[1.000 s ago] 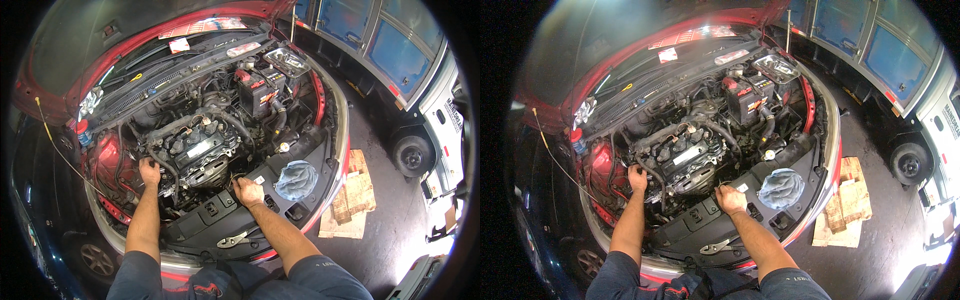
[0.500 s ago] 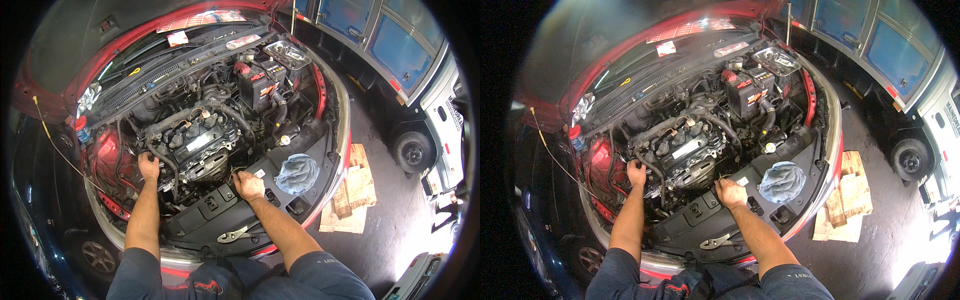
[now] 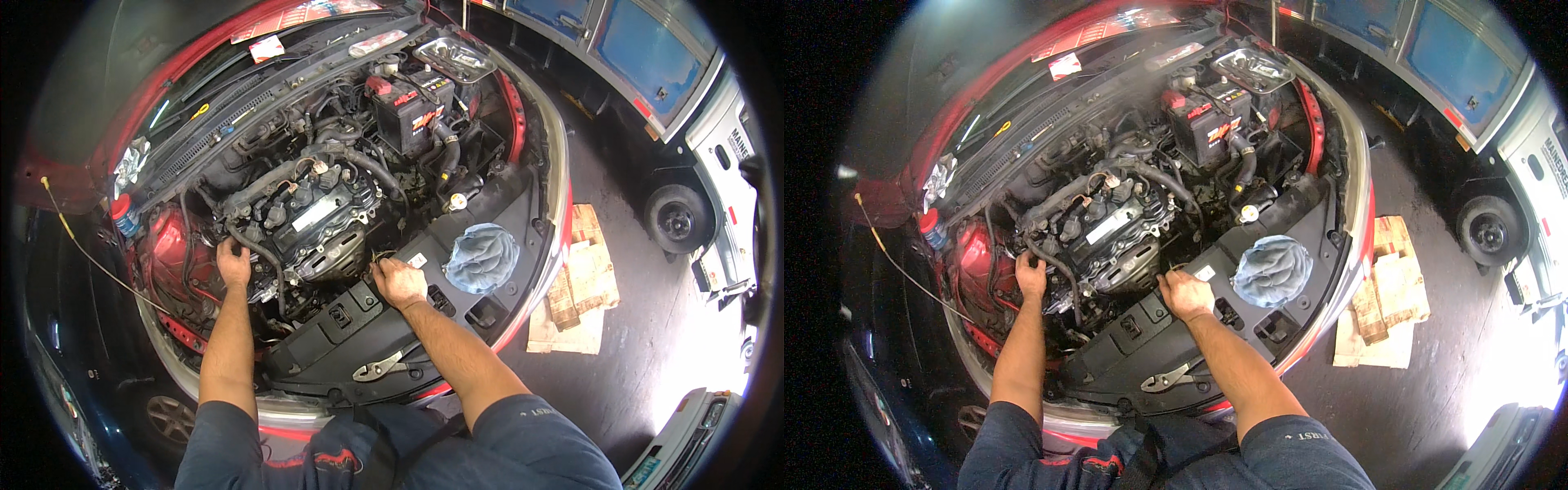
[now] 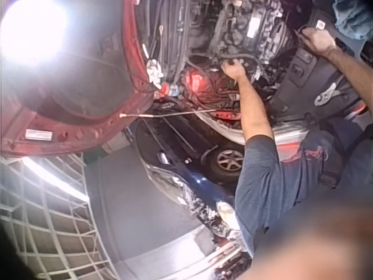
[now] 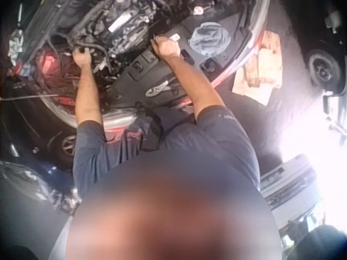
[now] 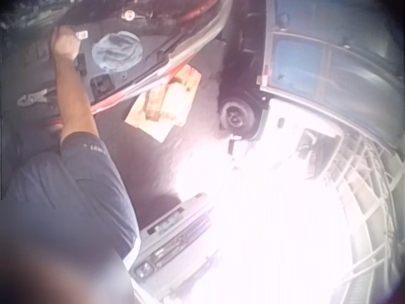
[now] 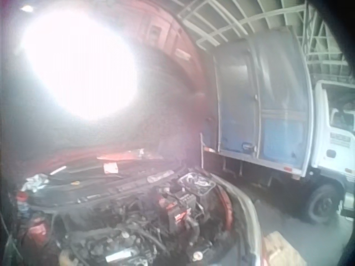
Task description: The person works on a car engine with the hood open, using pliers to remove a hose clamp and disconnect a hose. They then reposition the engine cover and reconnect the hose, securing it with the clamp.
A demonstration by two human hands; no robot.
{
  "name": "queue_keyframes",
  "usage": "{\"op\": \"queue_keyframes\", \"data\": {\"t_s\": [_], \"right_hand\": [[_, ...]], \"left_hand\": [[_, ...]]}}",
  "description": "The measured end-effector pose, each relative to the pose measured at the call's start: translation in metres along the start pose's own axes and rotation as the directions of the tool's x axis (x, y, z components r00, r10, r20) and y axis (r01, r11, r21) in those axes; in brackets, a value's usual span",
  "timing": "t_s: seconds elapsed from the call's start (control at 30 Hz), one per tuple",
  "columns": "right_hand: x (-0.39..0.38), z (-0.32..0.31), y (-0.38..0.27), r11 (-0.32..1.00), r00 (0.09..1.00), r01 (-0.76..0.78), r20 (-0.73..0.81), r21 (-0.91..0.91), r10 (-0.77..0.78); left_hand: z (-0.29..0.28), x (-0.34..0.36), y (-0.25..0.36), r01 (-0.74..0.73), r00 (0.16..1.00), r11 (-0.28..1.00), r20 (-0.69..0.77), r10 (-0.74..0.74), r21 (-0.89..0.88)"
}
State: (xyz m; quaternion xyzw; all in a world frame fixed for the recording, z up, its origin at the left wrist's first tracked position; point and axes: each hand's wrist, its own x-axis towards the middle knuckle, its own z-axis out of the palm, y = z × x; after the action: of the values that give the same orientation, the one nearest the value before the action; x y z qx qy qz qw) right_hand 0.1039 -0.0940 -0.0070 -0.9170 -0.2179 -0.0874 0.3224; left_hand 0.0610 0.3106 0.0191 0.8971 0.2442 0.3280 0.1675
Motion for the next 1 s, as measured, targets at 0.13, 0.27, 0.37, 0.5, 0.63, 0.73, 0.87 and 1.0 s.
{"op": "queue_keyframes", "data": {"t_s": [0.13, 0.27, 0.37, 0.5, 0.63, 0.73, 0.87, 1.0], "right_hand": [[0.001, -0.001, -0.001, 1.000, 1.000, -0.002, -0.006, 0.024, 0.002], [0.001, -0.004, -0.001, 1.000, 0.998, -0.028, 0.065, 0.012, 0.027], [0.001, -0.005, -0.002, 0.999, 0.996, -0.042, 0.083, 0.014, 0.040], [0.002, -0.004, -0.001, 1.000, 0.999, -0.022, 0.046, 0.010, 0.021], [0.001, -0.001, 0.000, 1.000, 1.000, -0.008, -0.006, 0.026, 0.008], [0.000, 0.000, 0.002, 0.999, 1.000, -0.009, -0.003, 0.033, 0.010], [0.001, -0.002, 0.001, 0.999, 0.999, -0.031, 0.017, 0.044, 0.031], [0.004, -0.007, -0.001, 0.981, 0.989, -0.145, 0.036, 0.129, 0.141]], "left_hand": [[0.001, -0.001, -0.002, 0.021, 1.000, 1.000, -0.006, -0.021, 0.018], [0.004, 0.000, -0.007, 0.015, 1.000, 1.000, -0.009, -0.015, -0.027], [0.004, 0.003, -0.010, 0.071, 0.996, 0.997, 0.046, -0.073, 0.043], [0.003, 0.003, -0.010, -0.056, 0.997, 0.995, 0.064, 0.051, 0.079], [0.005, 0.002, -0.004, 0.100, 0.995, 0.991, 0.019, -0.099, -0.090], [0.006, 0.002, 0.001, 0.146, 0.989, 0.987, 0.010, -0.145, -0.070], [0.003, 0.004, 0.008, 0.141, 0.989, 0.990, 0.043, -0.142, 0.012], [0.000, -0.009, 0.039, 0.100, 0.985, 0.967, -0.159, -0.063, 0.234]]}}
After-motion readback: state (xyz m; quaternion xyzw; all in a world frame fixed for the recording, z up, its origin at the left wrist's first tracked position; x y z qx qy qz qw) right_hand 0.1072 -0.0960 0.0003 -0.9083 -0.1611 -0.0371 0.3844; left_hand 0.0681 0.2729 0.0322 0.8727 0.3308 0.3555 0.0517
